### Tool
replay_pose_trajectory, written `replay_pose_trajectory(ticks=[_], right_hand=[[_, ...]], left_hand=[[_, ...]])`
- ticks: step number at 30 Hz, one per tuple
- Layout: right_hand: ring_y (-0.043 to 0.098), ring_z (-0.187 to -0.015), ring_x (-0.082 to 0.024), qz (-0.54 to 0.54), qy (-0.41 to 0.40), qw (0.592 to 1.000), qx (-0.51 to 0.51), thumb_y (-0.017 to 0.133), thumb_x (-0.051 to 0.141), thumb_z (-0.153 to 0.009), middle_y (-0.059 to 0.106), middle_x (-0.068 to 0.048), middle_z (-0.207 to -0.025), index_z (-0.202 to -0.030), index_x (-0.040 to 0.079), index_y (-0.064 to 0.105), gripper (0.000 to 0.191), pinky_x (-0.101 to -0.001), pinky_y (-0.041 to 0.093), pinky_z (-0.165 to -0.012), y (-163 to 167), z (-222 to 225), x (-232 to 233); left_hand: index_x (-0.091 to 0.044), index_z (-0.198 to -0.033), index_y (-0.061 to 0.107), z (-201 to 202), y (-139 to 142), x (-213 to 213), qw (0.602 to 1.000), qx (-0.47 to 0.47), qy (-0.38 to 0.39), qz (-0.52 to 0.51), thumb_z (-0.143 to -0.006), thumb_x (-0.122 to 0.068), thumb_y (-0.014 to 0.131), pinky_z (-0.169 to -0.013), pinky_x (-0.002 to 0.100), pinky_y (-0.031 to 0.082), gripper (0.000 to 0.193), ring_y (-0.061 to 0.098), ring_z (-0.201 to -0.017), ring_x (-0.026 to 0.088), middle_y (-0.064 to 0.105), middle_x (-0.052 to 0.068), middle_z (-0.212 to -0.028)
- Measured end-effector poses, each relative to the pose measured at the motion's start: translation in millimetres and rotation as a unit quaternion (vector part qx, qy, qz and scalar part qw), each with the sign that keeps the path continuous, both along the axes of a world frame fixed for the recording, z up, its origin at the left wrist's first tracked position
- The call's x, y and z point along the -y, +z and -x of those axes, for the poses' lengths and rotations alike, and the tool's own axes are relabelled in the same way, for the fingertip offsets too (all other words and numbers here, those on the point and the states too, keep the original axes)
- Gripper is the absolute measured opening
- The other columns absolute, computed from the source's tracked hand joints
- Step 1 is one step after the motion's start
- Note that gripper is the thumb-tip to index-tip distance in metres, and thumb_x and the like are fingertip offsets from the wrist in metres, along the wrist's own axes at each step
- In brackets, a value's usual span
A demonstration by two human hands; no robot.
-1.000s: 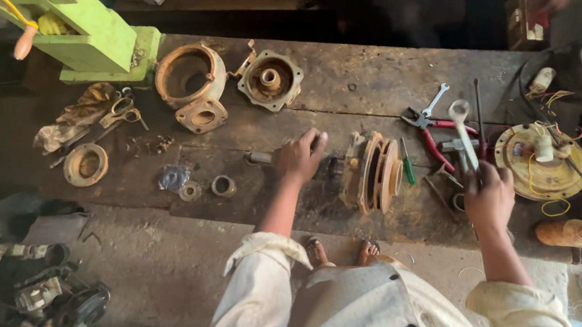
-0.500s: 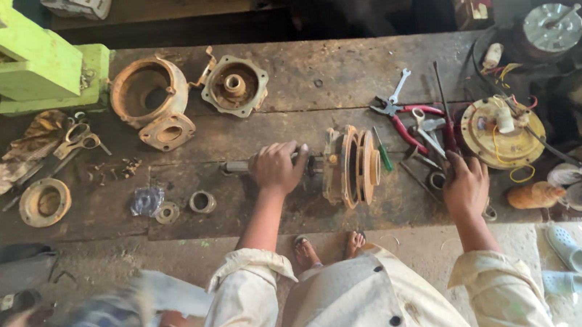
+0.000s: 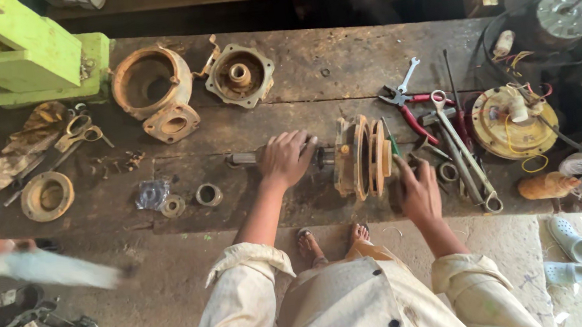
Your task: The person assembles a motor component on a workbench, using a hammer to tap parts into place and a screwdriver to adjust internal elements. Another person assists by handing over parts and using a wrench nearby.
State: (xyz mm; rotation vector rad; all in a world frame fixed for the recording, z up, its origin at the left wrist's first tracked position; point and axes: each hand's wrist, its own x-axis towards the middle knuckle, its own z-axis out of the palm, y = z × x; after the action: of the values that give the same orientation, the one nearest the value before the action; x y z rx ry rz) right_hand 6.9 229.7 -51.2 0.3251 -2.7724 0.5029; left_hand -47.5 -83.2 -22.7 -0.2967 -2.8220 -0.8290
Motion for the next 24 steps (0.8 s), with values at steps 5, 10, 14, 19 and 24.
replay_pose_trajectory(ticks=[5,10,14,19,24], right_hand=[[0.059,-0.104,-0.039,-0.006,0.015,1.000,-0.023,0.070,0.017,-0.088,0.061,-0.017,-0.127,-0.124,0.015,0.072,0.036,-0.0465,0.052,-0.090,-0.3,3.6,4.6],[0.061,-0.107,-0.038,0.048,0.006,0.999,-0.019,0.072,0.018,-0.092,0.062,-0.017,-0.121,-0.119,0.013,0.071,0.027,-0.0464,0.052,-0.091,0.6,4.6,-0.4],[0.061,-0.109,-0.039,0.045,-0.001,0.999,-0.020,0.072,0.018,-0.089,0.062,-0.018,-0.123,-0.119,0.010,0.070,0.031,-0.0469,0.052,-0.092,0.4,3.8,-1.0],[0.060,-0.112,-0.039,0.046,0.001,0.999,-0.016,0.072,0.017,-0.086,0.061,-0.016,-0.124,-0.116,0.012,0.070,0.030,-0.0466,0.052,-0.093,3.7,3.0,-5.1],[0.061,-0.111,-0.038,0.048,-0.008,0.999,-0.004,0.072,0.018,-0.088,0.062,-0.015,-0.123,-0.113,0.013,0.071,0.026,-0.0464,0.052,-0.092,7.5,3.2,-8.5]], left_hand=[[-0.013,-0.114,0.067,-6.9,6.0,-4.1,0.997,-0.070,0.002,-0.028,-0.105,-0.043,0.046,-0.092,0.049,0.048,0.037,0.063,-0.112,0.033,0.071,0.010,-0.115],[-0.015,-0.123,0.061,-14.6,11.9,-29.4,0.983,-0.169,-0.025,-0.071,-0.111,-0.044,0.050,-0.102,0.040,0.051,0.034,0.064,-0.116,0.025,0.068,0.006,-0.122],[-0.014,-0.120,0.061,-14.0,32.2,-47.8,0.980,-0.150,-0.106,0.080,-0.106,-0.042,0.056,-0.083,0.036,0.050,0.032,0.062,-0.096,0.024,0.064,0.007,-0.108],[-0.017,-0.118,0.060,-18.8,70.4,-43.6,0.942,-0.204,-0.142,0.226,-0.099,-0.034,0.055,-0.072,0.040,0.045,0.026,0.058,-0.093,0.024,0.060,0.004,-0.104],[-0.021,-0.112,0.060,-16.3,93.2,-40.9,0.884,-0.242,-0.184,0.355,-0.090,-0.026,0.057,-0.070,0.036,0.042,0.023,0.055,-0.090,0.019,0.056,0.000,-0.098]])
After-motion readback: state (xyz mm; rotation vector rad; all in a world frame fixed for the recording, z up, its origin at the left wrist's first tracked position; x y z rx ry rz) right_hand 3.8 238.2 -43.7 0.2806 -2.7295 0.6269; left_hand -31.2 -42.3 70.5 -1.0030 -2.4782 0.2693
